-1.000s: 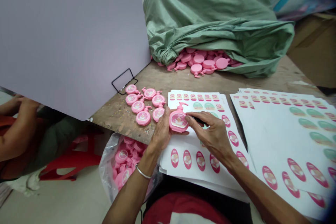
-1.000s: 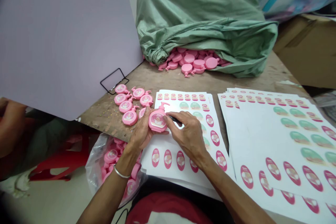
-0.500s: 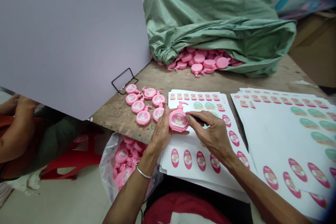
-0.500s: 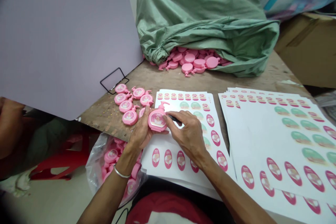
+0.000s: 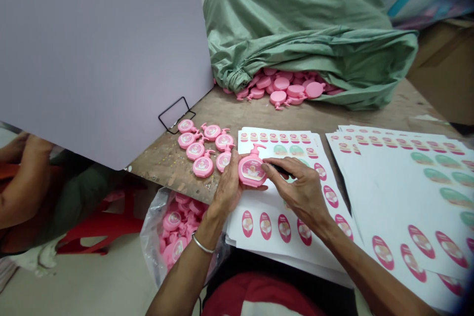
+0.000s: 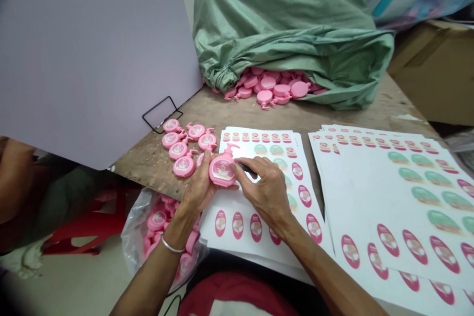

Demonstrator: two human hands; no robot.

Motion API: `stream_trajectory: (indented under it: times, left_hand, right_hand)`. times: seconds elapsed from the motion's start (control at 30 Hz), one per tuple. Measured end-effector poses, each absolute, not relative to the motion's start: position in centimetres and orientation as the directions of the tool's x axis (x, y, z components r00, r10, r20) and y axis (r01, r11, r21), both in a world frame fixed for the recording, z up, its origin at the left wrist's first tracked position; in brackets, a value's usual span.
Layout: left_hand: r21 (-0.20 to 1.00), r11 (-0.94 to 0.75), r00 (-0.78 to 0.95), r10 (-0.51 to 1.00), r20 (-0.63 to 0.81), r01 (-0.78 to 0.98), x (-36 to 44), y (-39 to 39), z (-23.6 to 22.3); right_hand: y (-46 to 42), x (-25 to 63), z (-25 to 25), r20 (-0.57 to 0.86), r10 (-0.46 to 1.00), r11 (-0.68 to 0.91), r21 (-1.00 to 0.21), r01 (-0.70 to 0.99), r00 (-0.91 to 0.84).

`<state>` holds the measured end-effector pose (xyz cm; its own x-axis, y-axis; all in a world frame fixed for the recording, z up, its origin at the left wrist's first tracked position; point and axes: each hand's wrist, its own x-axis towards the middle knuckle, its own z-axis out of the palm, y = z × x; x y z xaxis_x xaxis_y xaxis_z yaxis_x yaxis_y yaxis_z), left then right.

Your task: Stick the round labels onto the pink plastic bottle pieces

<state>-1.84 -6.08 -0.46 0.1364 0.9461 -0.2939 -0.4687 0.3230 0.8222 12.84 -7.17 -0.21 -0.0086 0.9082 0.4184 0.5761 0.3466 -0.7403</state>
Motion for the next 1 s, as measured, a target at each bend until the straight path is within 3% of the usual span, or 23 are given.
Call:
stream_trajectory:
  times: [0.17, 0.43, 0.6, 0.7, 0.8, 0.9, 1.0]
  left_hand:
    - [0.810, 0.334, 0.151, 0.942, -0.299, -0.483, -2.0, -6.0, -0.7]
    - [0.877, 0.252, 0.217, 0.960, -0.175, -0.409, -2.2, -6.4, -0.4]
    - [0.881, 0.243, 0.219, 0.962, -0.165, -0.406, -2.1, -6.7, -0.5]
    - [0.874, 0.268, 0.224, 0.956, -0.189, -0.405, -2.0, -6.6, -0.6]
    - [0.872, 0.271, 0.201, 0.958, -0.204, -0.407, -1.7, -7.0, -1.1]
    - [0.910, 0.173, 0.027, 0.984, -0.176, -0.376, -1.5, -7.9, -2.0]
    - [0.943, 0.104, -0.118, 0.982, -0.147, -0.315, -1.5, -8.7, -2.7]
  right_hand:
    - [-7.1, 12.8, -0.1, 0.421, 0.907, 0.346, -0.737, 0.580, -0.006]
    - [-7.1, 12.7, 0.0, 0.446, 0.894, 0.365, -0.684, 0.631, -0.034]
    - [-7.1, 13.6, 0.1, 0.492, 0.859, 0.379, -0.429, 0.820, -0.140]
    - [-6.8, 14.5, 0.3, 0.531, 0.845, 0.275, -0.332, 0.902, -0.063]
    - [-6.3, 14.5, 0.1, 0.509, 0.861, 0.290, -0.526, 0.800, 0.023]
    - [-6.2, 13.1, -1.1, 0.385, 0.923, 0.291, -0.725, 0.624, 0.017]
    - [-6.2, 12.1, -2.4, 0.298, 0.953, 0.211, -0.777, 0.593, 0.052]
